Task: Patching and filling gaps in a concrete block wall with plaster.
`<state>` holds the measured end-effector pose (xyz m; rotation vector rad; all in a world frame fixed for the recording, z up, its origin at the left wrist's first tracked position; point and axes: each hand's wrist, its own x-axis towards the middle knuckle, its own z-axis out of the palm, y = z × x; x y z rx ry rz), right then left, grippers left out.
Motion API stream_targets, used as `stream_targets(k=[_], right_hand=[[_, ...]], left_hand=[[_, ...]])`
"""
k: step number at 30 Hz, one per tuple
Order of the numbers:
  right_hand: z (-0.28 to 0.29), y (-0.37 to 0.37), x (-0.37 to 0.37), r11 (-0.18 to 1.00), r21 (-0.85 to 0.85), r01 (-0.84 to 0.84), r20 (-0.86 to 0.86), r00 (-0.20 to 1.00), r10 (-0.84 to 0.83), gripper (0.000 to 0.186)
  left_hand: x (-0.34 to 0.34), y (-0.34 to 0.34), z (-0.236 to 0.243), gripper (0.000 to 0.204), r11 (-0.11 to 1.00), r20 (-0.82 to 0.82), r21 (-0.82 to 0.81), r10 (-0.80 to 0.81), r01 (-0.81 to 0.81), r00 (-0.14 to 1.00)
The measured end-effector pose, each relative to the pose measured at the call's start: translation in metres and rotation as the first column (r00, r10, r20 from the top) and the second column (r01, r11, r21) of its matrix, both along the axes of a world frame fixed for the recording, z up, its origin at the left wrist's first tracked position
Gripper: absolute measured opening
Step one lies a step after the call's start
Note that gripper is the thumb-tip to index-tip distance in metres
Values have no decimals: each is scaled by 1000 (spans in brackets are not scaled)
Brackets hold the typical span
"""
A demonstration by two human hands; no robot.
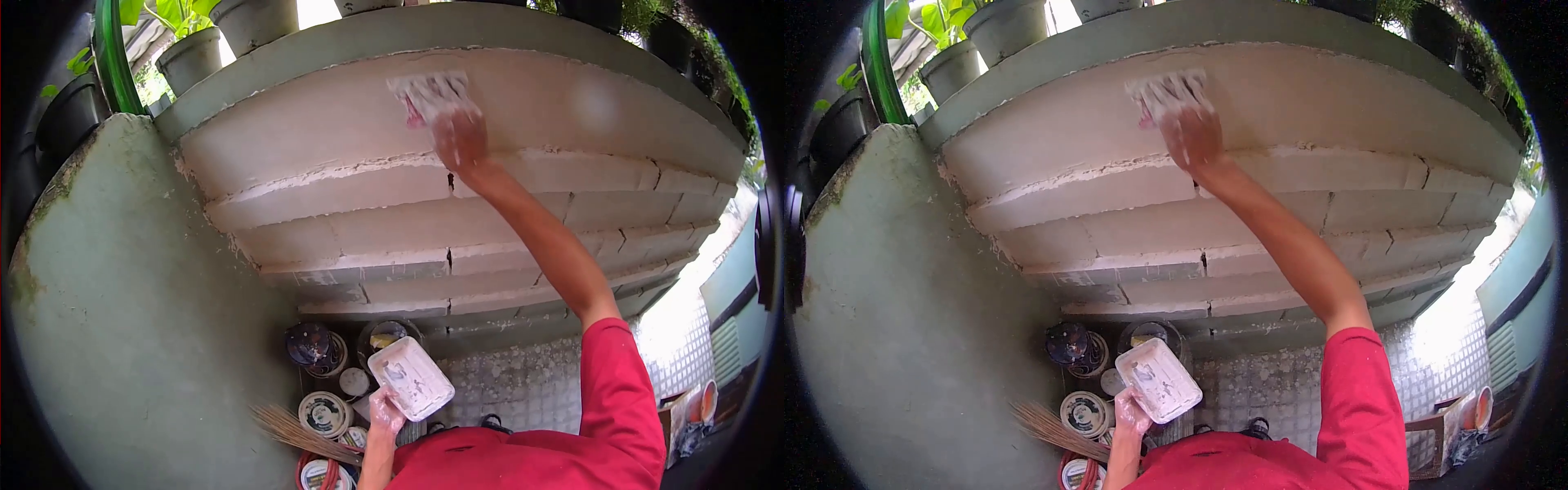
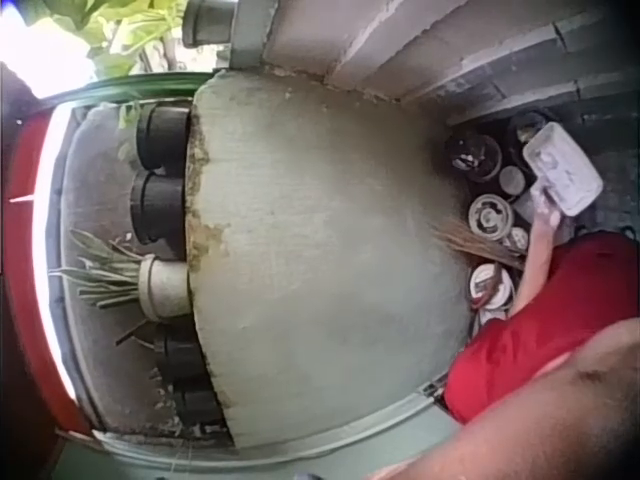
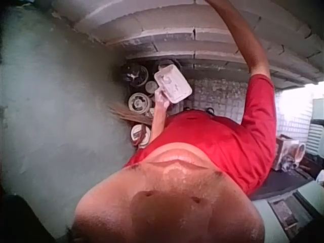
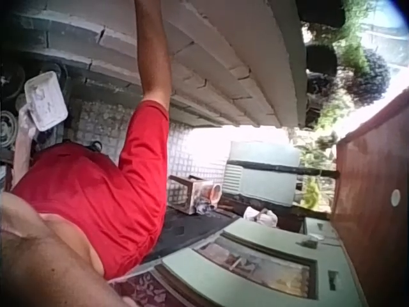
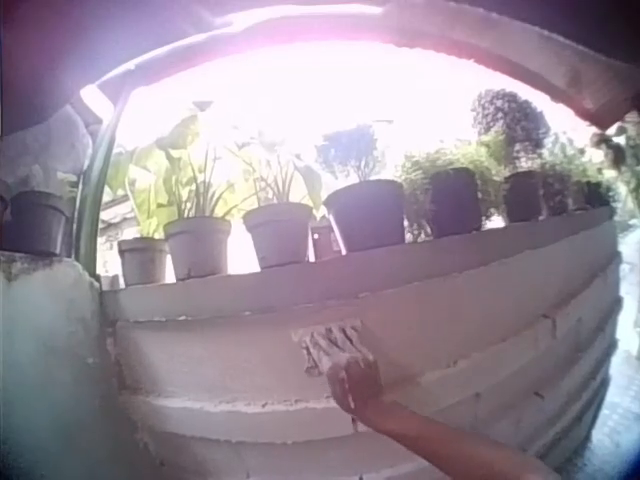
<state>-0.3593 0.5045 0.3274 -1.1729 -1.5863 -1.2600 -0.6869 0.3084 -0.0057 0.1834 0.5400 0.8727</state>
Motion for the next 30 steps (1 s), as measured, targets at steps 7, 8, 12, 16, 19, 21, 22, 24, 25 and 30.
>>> stream_targets(k=[7, 8, 12, 16, 19, 21, 22, 24, 25, 30], right_hand=[[-9, 24, -14, 999, 52, -14, -11, 1000, 14, 25], [-16, 20, -16, 1000, 7, -10, -22, 1000, 10, 27], [-17, 2, -14, 1000, -1, 4, 65, 998, -4, 33], [20, 6, 10, 1000, 9, 17, 33, 999, -18, 35], [23, 18, 23, 999, 33, -14, 62, 998, 12, 37], [6, 19, 24, 999, -39, -29, 31, 999, 31, 38], [-11, 15, 21, 994, -111, -18, -10, 1000, 17, 39], [-38, 1, 15, 977, -213, -7, -45, 999, -3, 39], [-44, -6, 14, 971, -241, -5, -30, 1000, -2, 39], [-18, -15, 23, 972, -225, -72, -109, 993, 49, 39]], left_hand=[[1, 10, 3, 57, 1000, -17, -11, 16, -16, 1000], [0, 9, 1, 57, 1000, 45, 27, 7, -8, 999], [-10, 11, -8, 57, 1000, 52, 7, 6, -6, 999], [-17, 17, -11, 57, 1000, 57, -15, 6, -5, 998], [-18, 22, -5, 58, 1000, 34, 13, 13, -13, 999], [-16, 25, 0, 59, 999, -13, -6, 40, -40, 999], [-15, 25, 3, 59, 999, 42, 20, 30, -30, 999], [-17, 26, 7, 59, 999, -20, -16, 34, -35, 999], [-16, 26, 7, 59, 1000, 51, 26, 8, -9, 999], [-23, 24, 4, 57, 1000, -9, 1, 23, -23, 1000]])
